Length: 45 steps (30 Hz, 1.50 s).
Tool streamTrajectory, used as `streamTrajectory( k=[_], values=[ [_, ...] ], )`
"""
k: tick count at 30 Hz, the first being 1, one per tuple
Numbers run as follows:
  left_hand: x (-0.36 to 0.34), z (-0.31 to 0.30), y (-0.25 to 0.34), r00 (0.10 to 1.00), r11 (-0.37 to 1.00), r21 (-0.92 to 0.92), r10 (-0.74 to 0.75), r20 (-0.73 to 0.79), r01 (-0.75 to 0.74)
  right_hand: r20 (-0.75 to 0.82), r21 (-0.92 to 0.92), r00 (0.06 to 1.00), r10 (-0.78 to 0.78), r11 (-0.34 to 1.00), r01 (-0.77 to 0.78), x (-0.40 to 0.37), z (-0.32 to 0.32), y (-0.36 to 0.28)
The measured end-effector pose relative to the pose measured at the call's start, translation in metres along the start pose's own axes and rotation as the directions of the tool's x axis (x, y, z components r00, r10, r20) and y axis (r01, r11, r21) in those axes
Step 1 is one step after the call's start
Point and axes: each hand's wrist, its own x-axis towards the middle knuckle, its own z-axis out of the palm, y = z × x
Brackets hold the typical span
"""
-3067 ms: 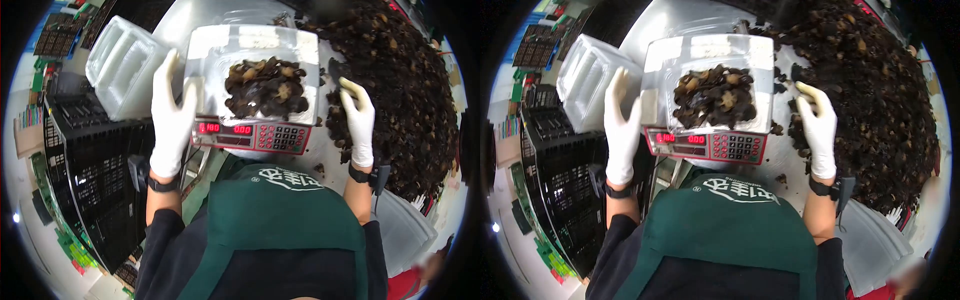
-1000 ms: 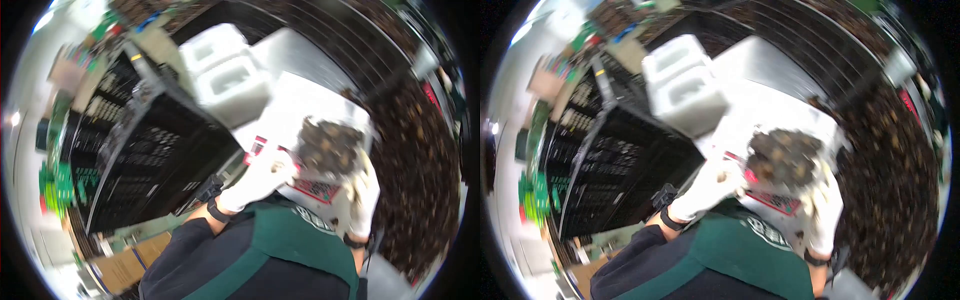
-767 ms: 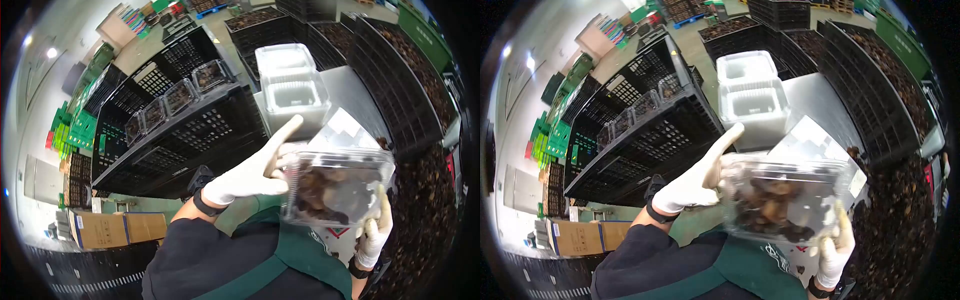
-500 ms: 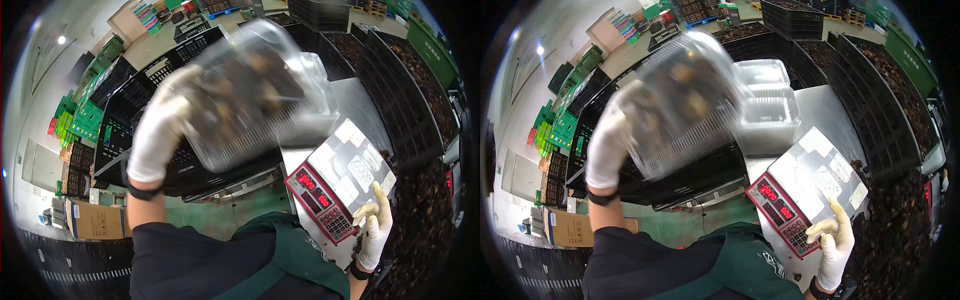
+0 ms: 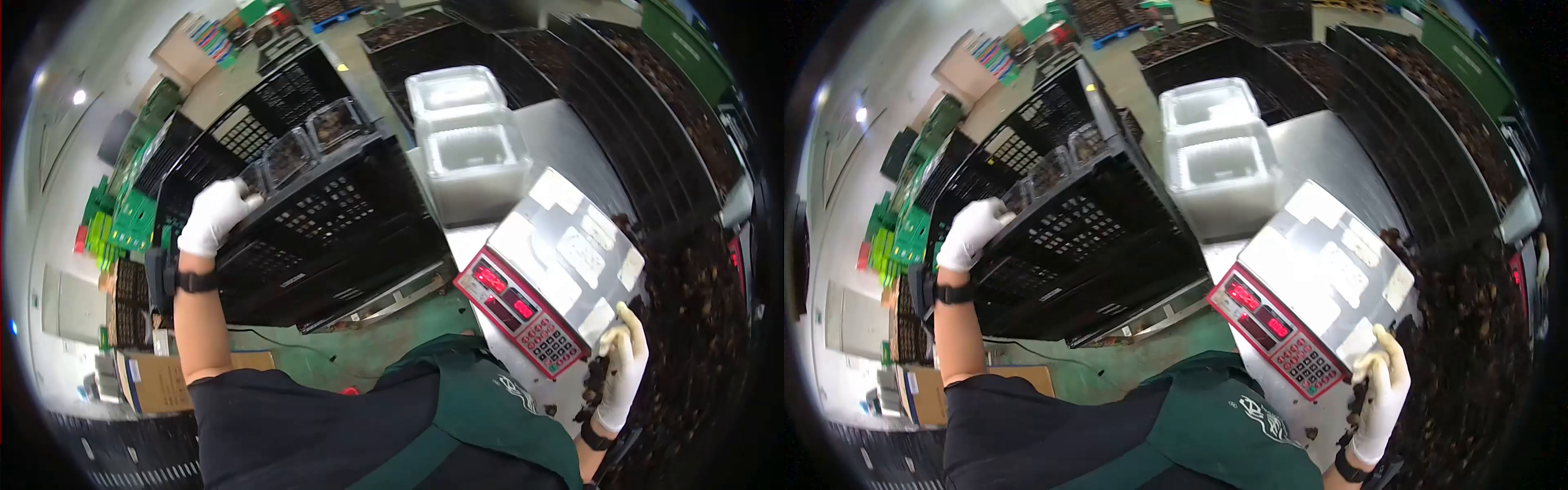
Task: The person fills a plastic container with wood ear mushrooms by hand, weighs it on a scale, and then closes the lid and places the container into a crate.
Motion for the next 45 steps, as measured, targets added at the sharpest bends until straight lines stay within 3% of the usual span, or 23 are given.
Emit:
streamTrajectory(
  k=[1,2,4,6,8,10,12,14,16,18,19,22,25,28,30,32,34,36,38,40,42,44,45],
  values=[
    [-0.009,-0.023,0.041,0.965,0.997,0.038,-0.060,-0.257,0.072,-0.013,-0.001,1.000,0.026,1.000,-0.026,0.000,0.000,0.000],
    [-0.009,-0.024,0.066,0.759,0.988,-0.045,0.085,-0.645,-0.149,-0.046,-0.004,0.997,0.055,0.998,-0.055,-0.002,-0.001,0.000],
    [-0.029,-0.056,0.149,0.621,0.777,-0.286,0.167,-0.766,-0.562,-0.078,-0.031,0.991,0.113,0.993,-0.116,-0.006,-0.002,-0.001],
    [-0.036,-0.046,0.217,0.510,0.592,-0.193,0.431,-0.745,-0.782,-0.091,0.004,0.991,0.099,0.995,-0.099,-0.012,-0.006,0.012],
    [-0.021,-0.008,0.276,0.467,0.487,-0.191,0.546,-0.696,-0.853,-0.138,0.080,0.983,0.118,0.991,-0.107,-0.022,-0.016,0.032],
    [0.020,0.032,0.308,0.448,0.565,-0.073,0.562,-0.695,-0.822,-0.295,-0.080,0.951,0.096,0.989,-0.125,-0.032,-0.038,0.057],
    [0.040,0.057,0.311,0.620,0.666,-0.182,0.511,-0.595,-0.724,-0.455,-0.585,0.862,-0.223,0.805,-0.100,-0.049,-0.082,0.083],
    [0.051,0.054,0.304,0.618,0.610,-0.268,0.483,-0.621,-0.746,-0.541,-0.835,0.666,-0.514,0.425,-0.350,-0.072,-0.129,0.088],
    [0.071,0.057,0.297,0.720,0.614,-0.402,0.451,-0.527,-0.679,-0.620,-0.769,0.535,-0.574,0.313,-0.557,-0.096,-0.171,0.097],
    [0.071,0.042,0.298,0.741,0.634,-0.409,0.439,-0.508,-0.656,-0.719,-0.666,0.449,-0.531,0.340,-0.664,-0.108,-0.200,0.103],
    [0.071,0.038,0.298,0.756,0.650,-0.413,0.427,-0.497,-0.639,-0.768,-0.628,0.453,-0.452,0.395,-0.670,-0.107,-0.209,0.103],
    [0.077,0.030,0.296,0.776,0.684,-0.407,0.395,-0.492,-0.606,-0.684,-0.726,0.606,-0.406,0.464,-0.508,-0.079,-0.211,0.100],
    [0.040,0.005,0.313,0.699,0.595,-0.437,0.324,-0.638,-0.675,-0.597,-0.784,0.745,-0.297,0.412,-0.464,-0.036,-0.200,0.092],
    [-0.009,-0.014,0.335,0.568,0.520,-0.361,0.319,-0.759,-0.774,-0.604,-0.776,0.749,-0.274,0.415,-0.474,-0.003,-0.210,0.089],
    [-0.031,-0.005,0.350,0.326,0.370,-0.137,0.517,-0.792,-0.919,-0.579,-0.815,0.706,-0.407,0.273,-0.511,0.013,-0.223,0.101],
    [-0.065,0.003,0.382,0.222,0.225,-0.097,0.642,-0.734,-0.970,-0.523,-0.849,0.667,-0.531,0.252,-0.465,0.015,-0.229,0.120],
    [-0.076,0.025,0.402,0.141,0.183,-0.005,0.743,-0.654,-0.983,-0.548,-0.834,0.639,-0.539,0.298,-0.464,0.009,-0.223,0.124],
    [-0.076,0.055,0.419,0.124,0.102,-0.070,0.791,-0.600,-0.992,-0.581,-0.812,0.600,-0.550,0.344,-0.471,0.004,-0.230,0.124],
    [-0.076,0.068,0.421,0.150,0.090,-0.145,0.862,-0.483,-0.985,-0.685,-0.712,0.534,-0.496,0.611,-0.346,0.001,-0.243,0.114],
    [-0.083,0.053,0.416,0.164,0.080,-0.193,0.864,-0.475,-0.978,-0.735,-0.641,0.445,-0.512,0.739,-0.208,0.000,-0.247,0.101],
    [-0.077,0.051,0.404,0.189,0.049,-0.269,0.828,-0.527,-0.962,-0.852,-0.235,0.490,-0.185,0.971,-0.042,-0.003,-0.237,0.077],
    [-0.070,0.051,0.396,0.274,0.084,-0.330,0.763,-0.586,-0.940,-0.779,0.147,0.621,0.084,0.988,0.051,-0.009,-0.216,0.054],
    [-0.064,0.054,0.393,0.300,0.110,-0.328,0.733,-0.611,-0.938,-0.700,0.356,0.690,0.185,0.928,0.111,-0.008,-0.204,0.047]
  ],
)
